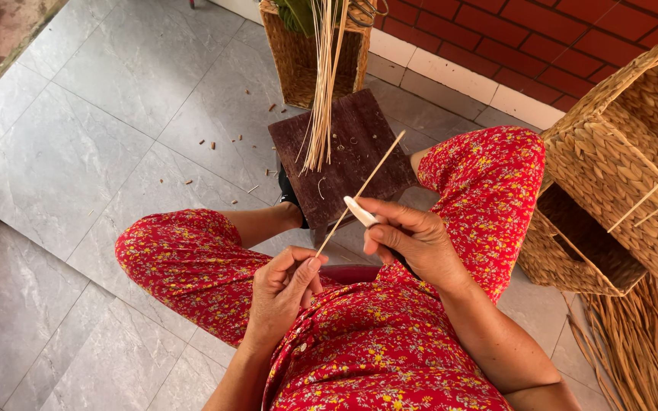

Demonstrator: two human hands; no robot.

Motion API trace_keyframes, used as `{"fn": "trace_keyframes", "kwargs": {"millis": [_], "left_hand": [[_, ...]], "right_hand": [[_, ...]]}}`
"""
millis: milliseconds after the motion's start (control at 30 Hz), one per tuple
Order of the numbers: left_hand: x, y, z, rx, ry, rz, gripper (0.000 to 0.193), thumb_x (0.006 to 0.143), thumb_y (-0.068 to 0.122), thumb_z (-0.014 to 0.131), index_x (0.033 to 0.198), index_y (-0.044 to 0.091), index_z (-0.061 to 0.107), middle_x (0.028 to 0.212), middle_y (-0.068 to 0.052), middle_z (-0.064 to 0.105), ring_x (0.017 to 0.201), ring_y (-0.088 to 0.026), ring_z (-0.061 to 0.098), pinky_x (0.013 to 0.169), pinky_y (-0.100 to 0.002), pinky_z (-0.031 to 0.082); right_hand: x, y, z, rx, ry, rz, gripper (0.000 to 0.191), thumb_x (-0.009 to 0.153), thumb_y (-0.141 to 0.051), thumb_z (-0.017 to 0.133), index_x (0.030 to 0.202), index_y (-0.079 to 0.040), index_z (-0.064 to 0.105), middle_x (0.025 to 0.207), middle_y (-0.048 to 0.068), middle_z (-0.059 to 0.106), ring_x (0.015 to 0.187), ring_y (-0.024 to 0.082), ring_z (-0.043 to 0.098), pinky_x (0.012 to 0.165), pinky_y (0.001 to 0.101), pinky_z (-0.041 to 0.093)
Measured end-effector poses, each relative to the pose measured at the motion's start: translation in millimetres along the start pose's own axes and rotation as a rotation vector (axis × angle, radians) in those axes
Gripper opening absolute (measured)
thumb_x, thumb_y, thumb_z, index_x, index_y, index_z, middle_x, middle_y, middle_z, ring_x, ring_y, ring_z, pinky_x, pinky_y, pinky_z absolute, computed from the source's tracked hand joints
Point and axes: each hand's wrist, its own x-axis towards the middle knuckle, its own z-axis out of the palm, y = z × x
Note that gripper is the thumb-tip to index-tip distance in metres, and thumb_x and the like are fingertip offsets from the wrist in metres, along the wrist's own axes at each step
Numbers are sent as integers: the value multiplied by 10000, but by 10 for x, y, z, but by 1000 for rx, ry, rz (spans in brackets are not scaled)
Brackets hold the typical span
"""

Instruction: The person sits cross-legged on a chair and splits thin bamboo strips with a small knife, drawing the blade along each strip to shave and separate it into narrower slats. Finished strips are added to a growing bundle on a small wooden board beside them, and they reach into a basket for more material.

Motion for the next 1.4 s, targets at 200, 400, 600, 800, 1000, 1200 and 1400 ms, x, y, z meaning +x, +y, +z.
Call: {"fn": "trace_keyframes", "kwargs": {"millis": [200, 400, 600, 800, 1000, 1200, 1400], "left_hand": [[-47, 6, -120, -46, -42, -36, 191, 1028, 155, 617, 1021, -5, 721, 647, 12, 618, 507, -7, 469, 446, -177, 340], [-84, -15, -161, -9, -59, -44, 183, 1012, 149, 629, 995, -5, 727, 619, 19, 602, 483, -9, 454, 427, -176, 326], [-67, -44, -155, -88, -47, -30, 200, 1024, 167, 620, 1003, -5, 721, 630, 14, 609, 492, -16, 468, 435, -178, 341], [-52, -40, -103, -78, -37, -33, 203, 1024, 171, 621, 1004, -7, 717, 634, 10, 613, 499, -19, 481, 442, -179, 363], [-54, -49, -72, 7, -43, -43, 206, 1019, 166, 615, 1014, -9, 723, 623, -6, 631, 484, -24, 499, 429, -179, 363], [-10, -25, -9, -3, -48, 11, 222, 1032, 160, 598, 1138, -6, 699, 740, -20, 663, 548, -26, 555, 476, -179, 419], [267, 57, 111, -86, -29, 36, 255, 1035, 207, 604, 1173, 8, 685, 812, -18, 678, 572, -26, 560, 492, -180, 425]], "right_hand": [[-5, -70, -150, 559, -152, 29, 400, 1003, -37, 643, 1389, -144, 647, 773, 82, 656, 594, 119, 547, 497, 235, 443], [-53, -166, -419, 943, -255, -100, 401, 1064, -82, 631, 1455, -167, 625, 770, 41, 557, 600, 129, 446, 515, 273, 380], [-61, -278, -491, 859, -112, -240, 441, 1077, -89, 640, 1509, -153, 582, 821, 55, 610, 614, 128, 482, 542, 260, 413], [-78, -284, -171, 459, -88, -39, 708, 980, -141, 693, 1626, -117, 403, 760, 107, 669, 585, 141, 583, 525, 242, 467], [24, -256, -38, 431, -49, -20, 660, 994, -123, 669, 1597, -102, 400, 743, 111, 655, 566, 134, 569, 546, 241, 472], [54, -53, 15, 432, -6, -13, 499, 1001, -54, 630, 1489, -110, 540, 786, 127, 692, 584, 142, 582, 528, 256, 487], [65, 107, 164, 297, -33, 59, 475, 993, -34, 629, 1462, -87, 584, 807, 113, 706, 633, 132, 616, 549, 242, 496]]}}
